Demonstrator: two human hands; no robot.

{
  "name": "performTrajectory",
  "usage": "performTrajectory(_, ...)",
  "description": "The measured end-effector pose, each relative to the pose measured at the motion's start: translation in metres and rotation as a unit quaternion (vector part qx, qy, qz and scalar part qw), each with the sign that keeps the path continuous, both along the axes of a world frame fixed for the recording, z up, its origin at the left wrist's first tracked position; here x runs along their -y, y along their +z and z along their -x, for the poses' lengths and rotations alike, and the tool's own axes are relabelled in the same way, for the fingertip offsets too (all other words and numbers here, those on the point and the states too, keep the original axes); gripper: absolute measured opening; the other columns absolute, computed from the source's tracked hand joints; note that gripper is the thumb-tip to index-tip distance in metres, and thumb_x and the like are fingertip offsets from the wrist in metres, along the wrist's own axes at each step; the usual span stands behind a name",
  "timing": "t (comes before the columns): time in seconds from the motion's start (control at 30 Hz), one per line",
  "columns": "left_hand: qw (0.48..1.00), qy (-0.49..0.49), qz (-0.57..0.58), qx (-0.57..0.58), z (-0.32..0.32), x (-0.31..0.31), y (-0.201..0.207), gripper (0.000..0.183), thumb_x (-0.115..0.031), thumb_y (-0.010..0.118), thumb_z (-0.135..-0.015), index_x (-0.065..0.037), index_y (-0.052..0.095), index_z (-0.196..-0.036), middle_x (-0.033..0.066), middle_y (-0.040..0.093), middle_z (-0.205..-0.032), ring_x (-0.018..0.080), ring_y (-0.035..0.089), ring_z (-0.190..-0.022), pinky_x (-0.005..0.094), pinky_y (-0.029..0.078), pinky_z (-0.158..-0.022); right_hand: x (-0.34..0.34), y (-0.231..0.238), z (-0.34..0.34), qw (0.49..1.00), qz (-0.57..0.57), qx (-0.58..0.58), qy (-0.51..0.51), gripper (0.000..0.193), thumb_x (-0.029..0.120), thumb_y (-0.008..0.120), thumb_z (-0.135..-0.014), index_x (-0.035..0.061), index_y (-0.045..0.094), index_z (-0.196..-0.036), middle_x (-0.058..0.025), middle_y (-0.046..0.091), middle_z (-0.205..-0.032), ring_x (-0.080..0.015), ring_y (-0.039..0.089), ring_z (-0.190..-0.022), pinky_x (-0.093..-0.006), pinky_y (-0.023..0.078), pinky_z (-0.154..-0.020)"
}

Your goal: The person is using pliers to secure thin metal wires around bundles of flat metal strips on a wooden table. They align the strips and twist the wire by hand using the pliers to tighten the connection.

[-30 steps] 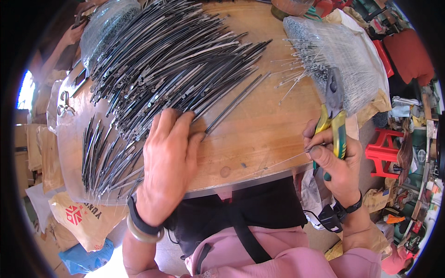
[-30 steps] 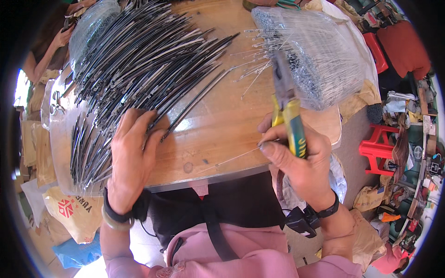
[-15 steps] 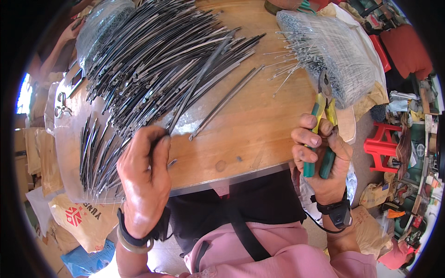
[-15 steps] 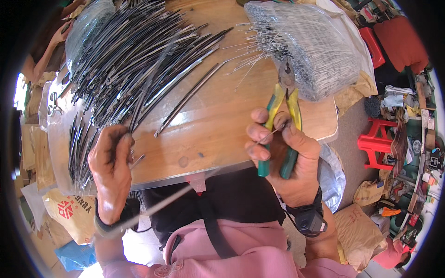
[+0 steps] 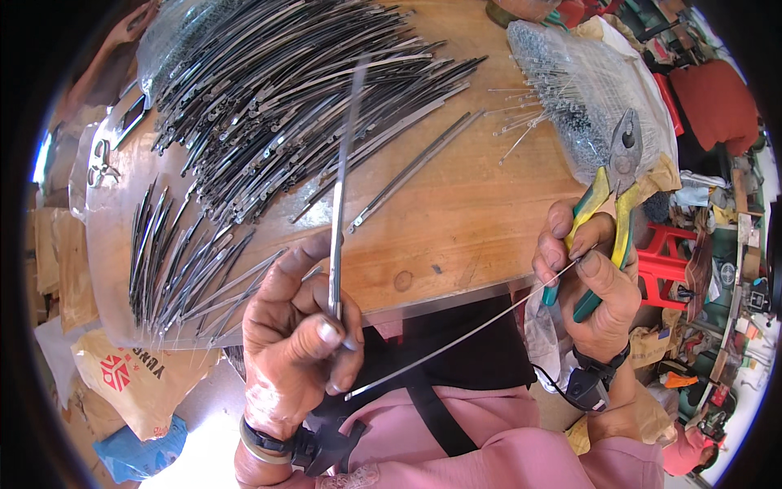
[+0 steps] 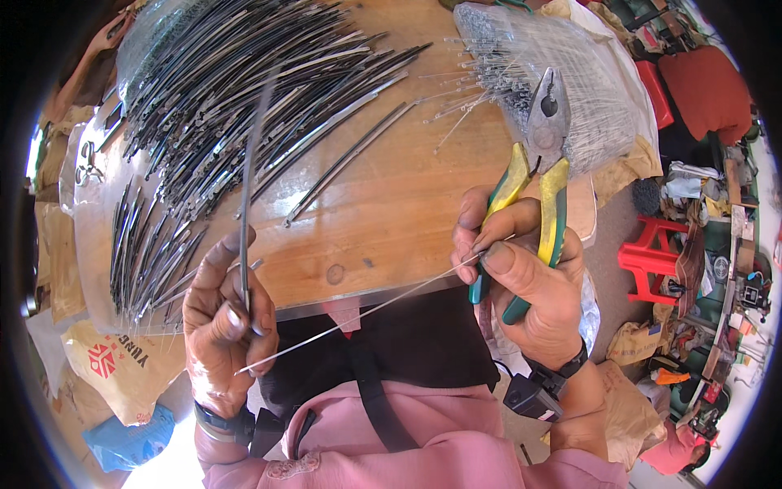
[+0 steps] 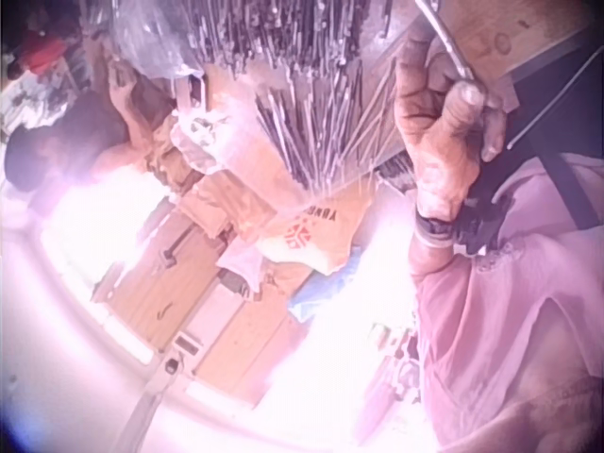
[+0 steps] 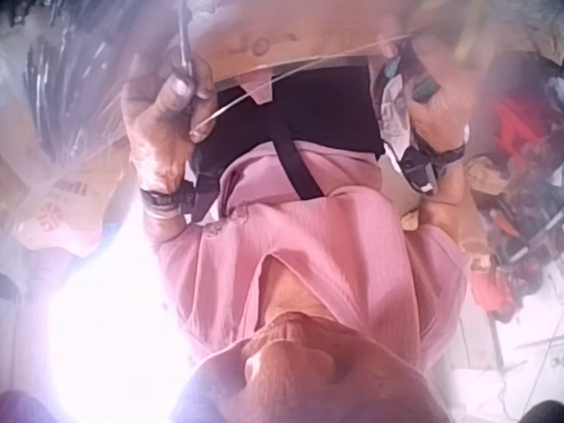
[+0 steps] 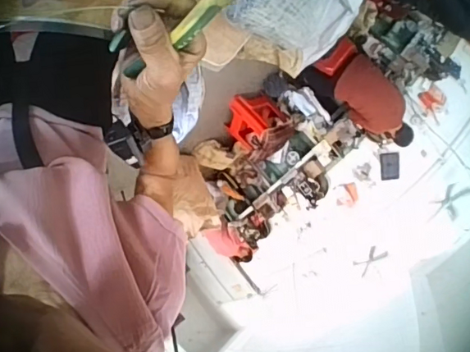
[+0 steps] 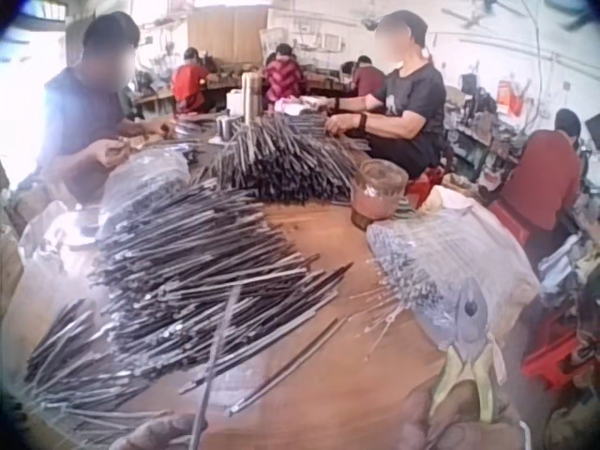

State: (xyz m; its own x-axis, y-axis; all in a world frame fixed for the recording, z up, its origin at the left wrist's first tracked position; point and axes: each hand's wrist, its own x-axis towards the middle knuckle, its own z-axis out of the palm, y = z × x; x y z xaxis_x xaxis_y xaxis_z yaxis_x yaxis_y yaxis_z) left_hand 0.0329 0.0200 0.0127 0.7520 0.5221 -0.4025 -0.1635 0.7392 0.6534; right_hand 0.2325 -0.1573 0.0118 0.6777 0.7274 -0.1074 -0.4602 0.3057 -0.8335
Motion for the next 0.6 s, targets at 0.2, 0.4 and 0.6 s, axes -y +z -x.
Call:
performTrajectory(0.2, 0.999, -0.039, 0.004, 0.006, 0.003, 0.007, -0.005, 0.074, -0.002, 0.078, -0.073, 0.009, 0.039, -0.136, 0.0203, 0.063, -0.071, 0.0186, 0.056, -0.050, 0.0251, 0.042, -0.043, 0.001, -0.004, -0.001, 0.992, 0.055, 0.111, 0.014, 0.020, 0.011, 0.073, -0.082, -0.0037, 0.064, -0.092, -0.0161, 0.056, -0.104, -0.0167, 0.054, -0.076, -0.0296, 0.046, -0.067)
performTrajectory(0.4, 0.993, -0.094, -0.069, -0.032, 0.009, 0.011, -0.006, 0.034, 0.002, 0.075, -0.077, 0.009, 0.060, -0.106, 0.0155, 0.068, -0.077, 0.0133, 0.061, -0.059, 0.0228, 0.048, -0.052, 0.006, -0.007, 0.000, 0.981, 0.072, 0.174, 0.039, 0.021, 0.010, 0.075, -0.081, -0.0034, 0.065, -0.095, -0.0160, 0.057, -0.103, -0.0162, 0.054, -0.089, -0.0296, 0.046, -0.076)
performTrajectory(0.6, 0.990, -0.081, -0.100, -0.060, 0.011, 0.014, -0.013, 0.021, 0.004, 0.073, -0.079, 0.006, 0.061, -0.096, 0.0143, 0.068, -0.077, 0.0116, 0.060, -0.059, 0.0210, 0.047, -0.051, 0.006, -0.010, 0.000, 0.981, 0.074, 0.175, 0.042, 0.021, 0.009, 0.075, -0.081, -0.0035, 0.066, -0.094, -0.0162, 0.057, -0.102, -0.0177, 0.053, -0.093, -0.0304, 0.045, -0.079)
